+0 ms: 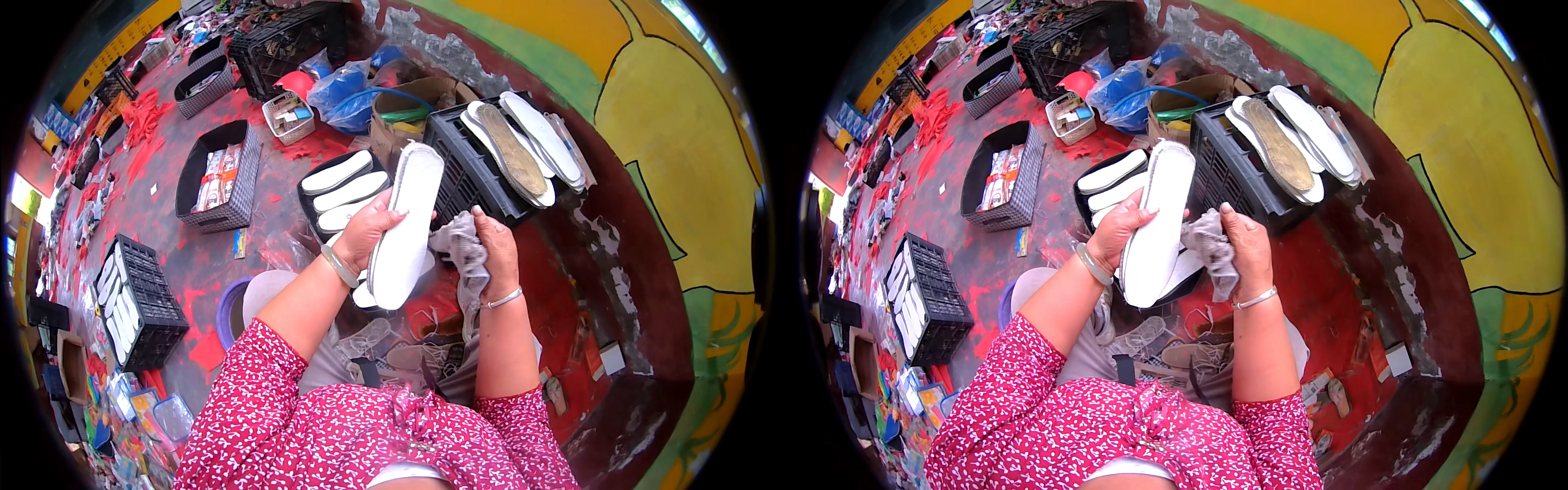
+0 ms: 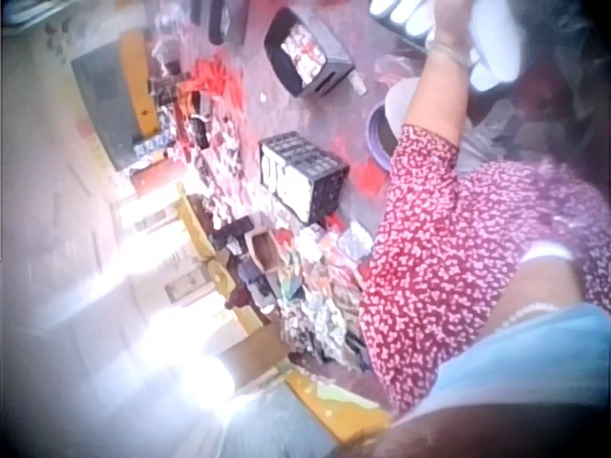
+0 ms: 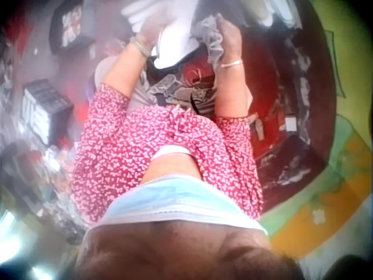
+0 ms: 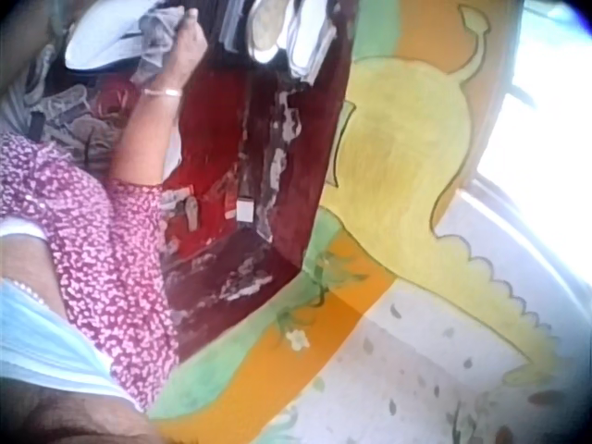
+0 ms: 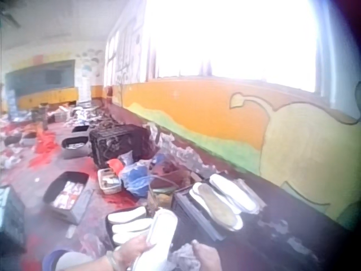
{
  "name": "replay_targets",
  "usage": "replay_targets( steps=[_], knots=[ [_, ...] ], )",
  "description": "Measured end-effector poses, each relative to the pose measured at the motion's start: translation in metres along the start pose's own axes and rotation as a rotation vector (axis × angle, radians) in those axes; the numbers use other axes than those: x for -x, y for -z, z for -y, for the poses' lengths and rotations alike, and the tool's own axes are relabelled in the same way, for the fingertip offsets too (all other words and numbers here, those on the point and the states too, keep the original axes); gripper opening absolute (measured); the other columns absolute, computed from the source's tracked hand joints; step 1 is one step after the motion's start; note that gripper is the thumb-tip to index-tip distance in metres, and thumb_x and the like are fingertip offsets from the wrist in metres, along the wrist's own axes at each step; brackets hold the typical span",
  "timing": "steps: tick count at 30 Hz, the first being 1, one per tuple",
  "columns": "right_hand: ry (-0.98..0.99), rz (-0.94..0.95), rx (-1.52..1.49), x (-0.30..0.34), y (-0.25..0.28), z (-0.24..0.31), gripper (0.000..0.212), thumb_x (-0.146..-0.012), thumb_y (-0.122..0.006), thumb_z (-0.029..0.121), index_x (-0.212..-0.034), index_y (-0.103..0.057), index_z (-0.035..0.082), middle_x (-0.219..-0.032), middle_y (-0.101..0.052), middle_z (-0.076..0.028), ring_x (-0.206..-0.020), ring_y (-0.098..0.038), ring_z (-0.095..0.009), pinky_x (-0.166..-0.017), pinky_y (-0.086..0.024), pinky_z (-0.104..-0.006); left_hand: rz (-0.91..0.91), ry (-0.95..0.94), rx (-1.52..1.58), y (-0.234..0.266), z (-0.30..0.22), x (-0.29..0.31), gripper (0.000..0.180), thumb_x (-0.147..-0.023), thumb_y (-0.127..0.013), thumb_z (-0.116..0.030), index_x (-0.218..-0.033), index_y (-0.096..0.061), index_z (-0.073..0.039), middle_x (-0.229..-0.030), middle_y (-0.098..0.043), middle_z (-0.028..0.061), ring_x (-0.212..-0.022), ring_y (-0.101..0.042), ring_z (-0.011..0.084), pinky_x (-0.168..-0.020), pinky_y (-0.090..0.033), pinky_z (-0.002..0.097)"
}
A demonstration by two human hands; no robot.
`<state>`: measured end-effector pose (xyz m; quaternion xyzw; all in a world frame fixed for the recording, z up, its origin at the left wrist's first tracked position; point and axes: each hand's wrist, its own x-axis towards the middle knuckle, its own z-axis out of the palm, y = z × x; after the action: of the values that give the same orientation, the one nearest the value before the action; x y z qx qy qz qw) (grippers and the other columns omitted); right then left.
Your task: The person picks up white shoe insoles one by one, wipes both sides with a grey cloth, and stacks them in a black plastic crate.
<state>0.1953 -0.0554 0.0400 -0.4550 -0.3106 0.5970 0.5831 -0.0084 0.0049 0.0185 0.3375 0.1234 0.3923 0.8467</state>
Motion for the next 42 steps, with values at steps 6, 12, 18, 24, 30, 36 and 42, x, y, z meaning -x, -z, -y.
replay_targets(
  steps=[6, 12, 18, 24, 30, 36, 42],
  knots=[
    [0.073, -0.020, 0.165, -0.005, 0.005, 0.010, 0.025, -0.083, -0.070, 0.017, -0.098, -0.063, -0.001, -0.076, -0.059, 0.002, -0.063, -0.049, -0.004, -0.056, -0.041, -0.0168, 0.018, 0.188, -0.261, -0.019, 0.007, 0.011, 0.054, -0.087, -0.061, -0.014, -0.135, -0.038, -0.002, -0.114, -0.059, 0.0089, -0.097, -0.061, 0.0161, -0.083, -0.051, 0.0305],
    [0.083, 0.019, 0.061, 0.001, 0.009, 0.010, 0.016, -0.087, -0.064, 0.012, -0.092, -0.066, -0.003, -0.073, -0.060, 0.001, -0.060, -0.051, -0.004, -0.052, -0.041, -0.0193, 0.019, 0.276, -0.230, -0.021, 0.015, 0.012, 0.044, -0.092, -0.055, -0.017, -0.131, -0.042, -0.001, -0.115, -0.059, 0.0097, -0.098, -0.061, 0.0164, -0.084, -0.050, 0.0302],
    [0.193, -0.102, 0.143, -0.002, 0.013, 0.006, 0.016, -0.088, -0.063, 0.012, -0.089, -0.067, -0.003, -0.071, -0.059, 0.002, -0.059, -0.051, -0.004, -0.051, -0.040, -0.0194, -0.018, 0.224, -0.029, -0.008, 0.020, 0.008, 0.041, -0.095, -0.048, -0.016, -0.133, -0.040, -0.001, -0.118, -0.058, 0.0130, -0.102, -0.061, 0.0199, -0.086, -0.051, 0.0332],
    [0.037, 0.051, -0.174, 0.009, 0.034, 0.029, 0.014, -0.088, -0.059, 0.015, -0.084, -0.060, 0.002, -0.073, -0.064, -0.005, -0.062, -0.063, -0.014, -0.059, -0.052, -0.0246, -0.103, 0.063, 0.037, 0.008, 0.007, 0.003, 0.042, -0.093, -0.047, -0.009, -0.134, -0.039, -0.001, -0.117, -0.059, 0.0139, -0.100, -0.063, 0.0213, -0.087, -0.052, 0.0357],
    [0.094, 0.167, -0.370, 0.024, 0.030, 0.034, 0.017, -0.085, -0.062, 0.012, -0.089, -0.063, -0.004, -0.079, -0.068, -0.014, -0.064, -0.067, -0.020, -0.060, -0.056, -0.0295, -0.101, 0.067, -0.012, 0.004, -0.002, 0.007, 0.038, -0.092, -0.050, -0.007, -0.128, -0.043, 0.000, -0.111, -0.061, 0.0127, -0.093, -0.065, 0.0195, -0.081, -0.054, 0.0326],
    [0.084, 0.135, -0.375, 0.026, 0.021, 0.034, 0.018, -0.085, -0.061, 0.013, -0.088, -0.063, -0.005, -0.079, -0.068, -0.014, -0.064, -0.067, -0.021, -0.059, -0.056, -0.0297, -0.115, 0.090, -0.050, -0.001, -0.001, 0.007, 0.032, -0.092, -0.054, -0.010, -0.121, -0.049, 0.001, -0.104, -0.064, 0.0101, -0.088, -0.065, 0.0164, -0.077, -0.055, 0.0298],
    [0.028, 0.115, -0.224, 0.015, 0.027, 0.028, 0.015, -0.085, -0.063, 0.016, -0.085, -0.061, 0.001, -0.075, -0.066, -0.008, -0.061, -0.064, -0.015, -0.055, -0.053, -0.0255, -0.057, 0.136, -0.193, -0.005, 0.005, 0.009, 0.038, -0.092, -0.055, -0.015, -0.126, -0.048, 0.002, -0.108, -0.063, 0.0095, -0.093, -0.063, 0.0146, -0.081, -0.053, 0.0280]
  ],
)
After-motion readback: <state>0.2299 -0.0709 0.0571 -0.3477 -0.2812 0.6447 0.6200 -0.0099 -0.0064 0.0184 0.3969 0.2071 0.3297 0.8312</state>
